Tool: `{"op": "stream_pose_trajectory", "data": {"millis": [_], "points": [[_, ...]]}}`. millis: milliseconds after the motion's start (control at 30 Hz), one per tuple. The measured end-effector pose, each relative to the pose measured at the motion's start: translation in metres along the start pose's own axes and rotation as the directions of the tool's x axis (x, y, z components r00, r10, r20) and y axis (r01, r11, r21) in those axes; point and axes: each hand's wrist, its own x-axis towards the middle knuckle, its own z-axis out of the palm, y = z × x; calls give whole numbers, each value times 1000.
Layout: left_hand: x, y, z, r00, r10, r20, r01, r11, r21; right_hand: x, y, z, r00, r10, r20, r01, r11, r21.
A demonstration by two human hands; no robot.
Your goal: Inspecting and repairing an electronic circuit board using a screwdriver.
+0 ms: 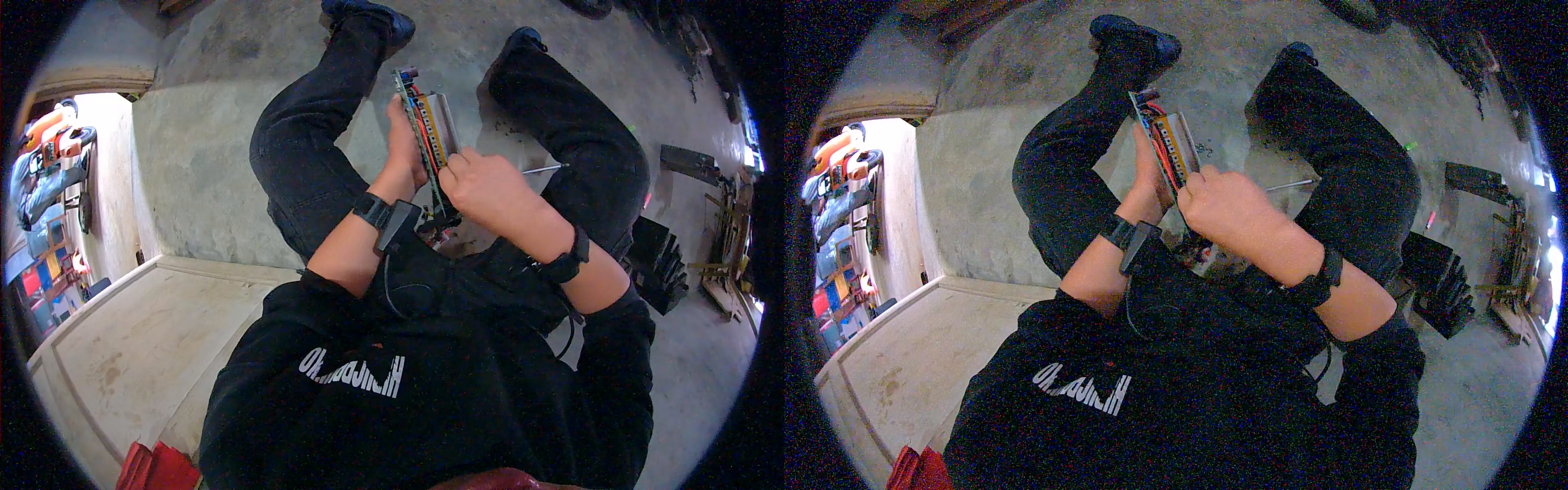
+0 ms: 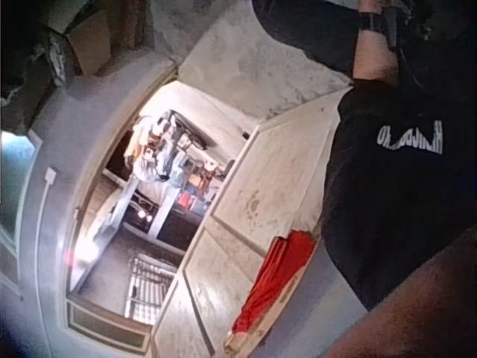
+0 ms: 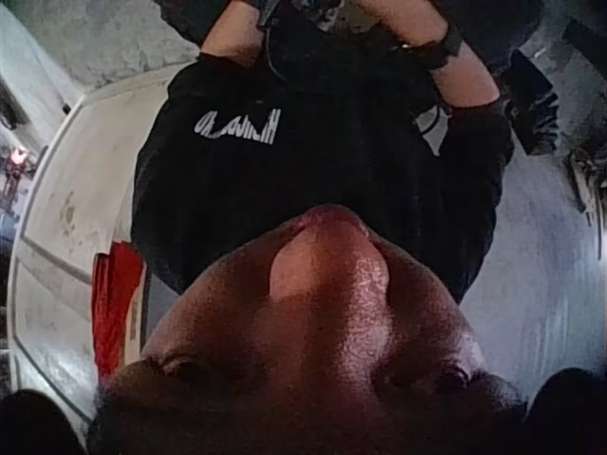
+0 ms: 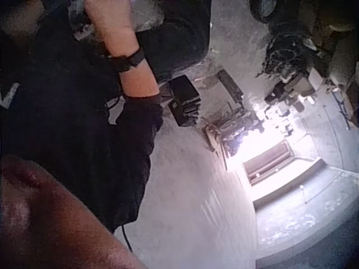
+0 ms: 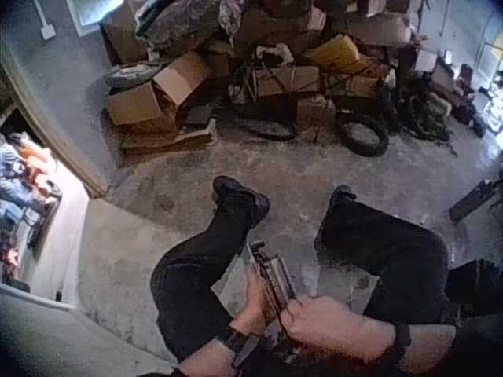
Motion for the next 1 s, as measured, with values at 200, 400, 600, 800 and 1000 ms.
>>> {"op": "stream_pose_trajectory", "data": {"millis": [200,400,600,800,1000], "points": [[-8,3,13,1000,-7,-4,7,999,-32,-7,10,-13,996,-56,-64,62,994,88],[8,-12,-6,997,6,72,10,976,-218,-17,22,-11,967,156,-200,-115,973,201],[11,-18,-9,988,65,139,-50,992,-113,-29,25,-19,942,306,-138,-229,886,402],[-6,-5,9,999,15,51,-5,981,-191,-22,5,-16,961,210,-180,-171,963,210],[-9,-3,10,1000,22,-1,-22,980,-200,-16,0,-11,970,182,-159,-151,971,187]]}}
